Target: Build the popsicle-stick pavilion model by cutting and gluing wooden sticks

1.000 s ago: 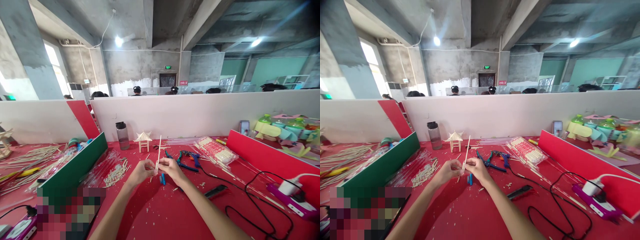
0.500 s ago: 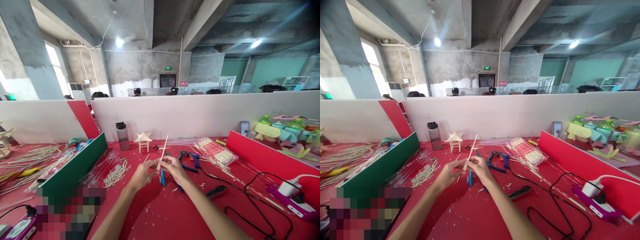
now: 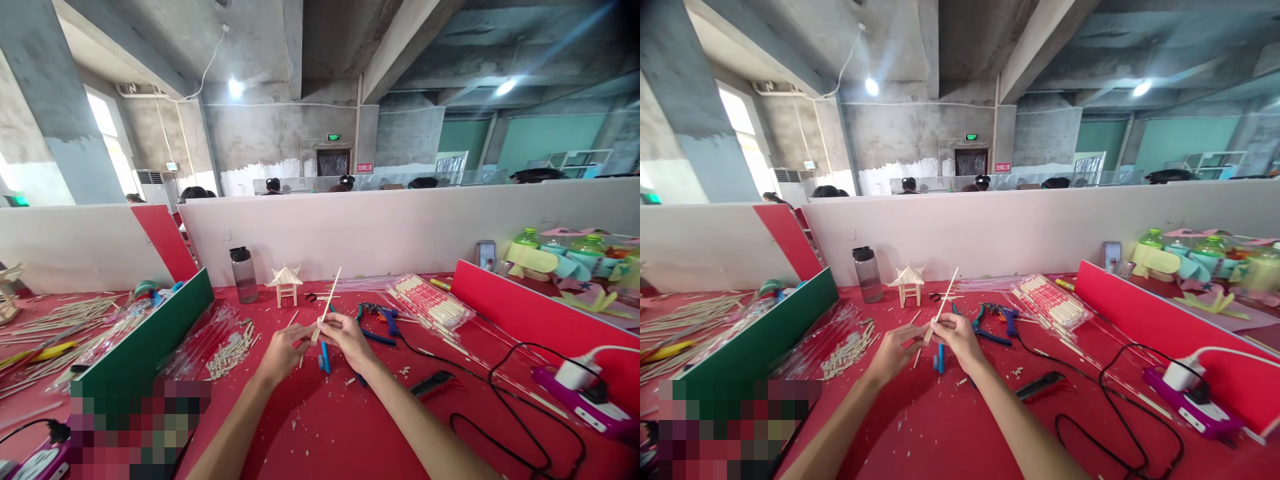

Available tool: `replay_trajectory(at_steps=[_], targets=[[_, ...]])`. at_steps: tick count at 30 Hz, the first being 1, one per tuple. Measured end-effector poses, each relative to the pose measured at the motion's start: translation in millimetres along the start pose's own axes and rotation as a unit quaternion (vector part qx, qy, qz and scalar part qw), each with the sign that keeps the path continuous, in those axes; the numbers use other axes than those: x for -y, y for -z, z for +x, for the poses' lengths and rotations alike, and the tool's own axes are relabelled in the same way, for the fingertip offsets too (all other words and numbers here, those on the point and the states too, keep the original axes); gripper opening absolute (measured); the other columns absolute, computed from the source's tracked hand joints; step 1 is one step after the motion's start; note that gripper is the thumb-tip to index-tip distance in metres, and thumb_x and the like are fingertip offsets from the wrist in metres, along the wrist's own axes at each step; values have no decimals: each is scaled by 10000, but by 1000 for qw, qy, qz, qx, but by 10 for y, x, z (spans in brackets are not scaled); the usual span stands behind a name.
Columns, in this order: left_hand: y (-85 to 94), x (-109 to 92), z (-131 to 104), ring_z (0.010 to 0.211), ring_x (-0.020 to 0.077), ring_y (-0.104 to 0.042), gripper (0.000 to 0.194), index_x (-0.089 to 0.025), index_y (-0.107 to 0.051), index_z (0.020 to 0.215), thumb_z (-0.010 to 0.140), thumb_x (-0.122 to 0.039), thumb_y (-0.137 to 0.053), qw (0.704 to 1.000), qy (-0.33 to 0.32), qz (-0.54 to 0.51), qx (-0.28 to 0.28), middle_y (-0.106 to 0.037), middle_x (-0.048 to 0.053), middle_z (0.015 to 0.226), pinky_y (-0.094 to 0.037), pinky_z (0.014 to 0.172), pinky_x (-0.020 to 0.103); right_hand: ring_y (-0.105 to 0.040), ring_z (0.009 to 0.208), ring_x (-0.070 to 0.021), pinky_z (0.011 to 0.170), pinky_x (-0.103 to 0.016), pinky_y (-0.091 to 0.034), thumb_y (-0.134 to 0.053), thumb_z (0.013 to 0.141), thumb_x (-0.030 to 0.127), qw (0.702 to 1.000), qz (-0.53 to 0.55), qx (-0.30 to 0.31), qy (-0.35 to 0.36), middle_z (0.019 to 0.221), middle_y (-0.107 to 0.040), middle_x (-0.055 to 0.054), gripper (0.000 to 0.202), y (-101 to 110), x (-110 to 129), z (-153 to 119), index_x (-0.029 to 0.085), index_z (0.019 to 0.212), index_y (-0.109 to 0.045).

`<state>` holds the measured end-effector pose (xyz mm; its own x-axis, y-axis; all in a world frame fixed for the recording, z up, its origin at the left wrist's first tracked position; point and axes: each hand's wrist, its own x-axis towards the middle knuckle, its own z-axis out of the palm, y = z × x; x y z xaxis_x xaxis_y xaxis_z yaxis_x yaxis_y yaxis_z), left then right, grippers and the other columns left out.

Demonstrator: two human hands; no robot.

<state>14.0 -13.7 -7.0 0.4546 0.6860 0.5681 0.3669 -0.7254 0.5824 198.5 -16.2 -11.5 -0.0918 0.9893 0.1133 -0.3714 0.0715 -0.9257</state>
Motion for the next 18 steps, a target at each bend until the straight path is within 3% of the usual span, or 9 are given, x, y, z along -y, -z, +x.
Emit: replay_trajectory(at_steps=[18], targets=[[-13,36,-22,805,152,-674,279,-241,-701,1152,887,-248,-616,999,-33,24,-16,-736,55,944,-534,789,249,-714,765,-198,792,-333,-572,-879,567,414,1000,16,8,-9,804,-745,-56,406,-18,20,-12,150,825,-710]])
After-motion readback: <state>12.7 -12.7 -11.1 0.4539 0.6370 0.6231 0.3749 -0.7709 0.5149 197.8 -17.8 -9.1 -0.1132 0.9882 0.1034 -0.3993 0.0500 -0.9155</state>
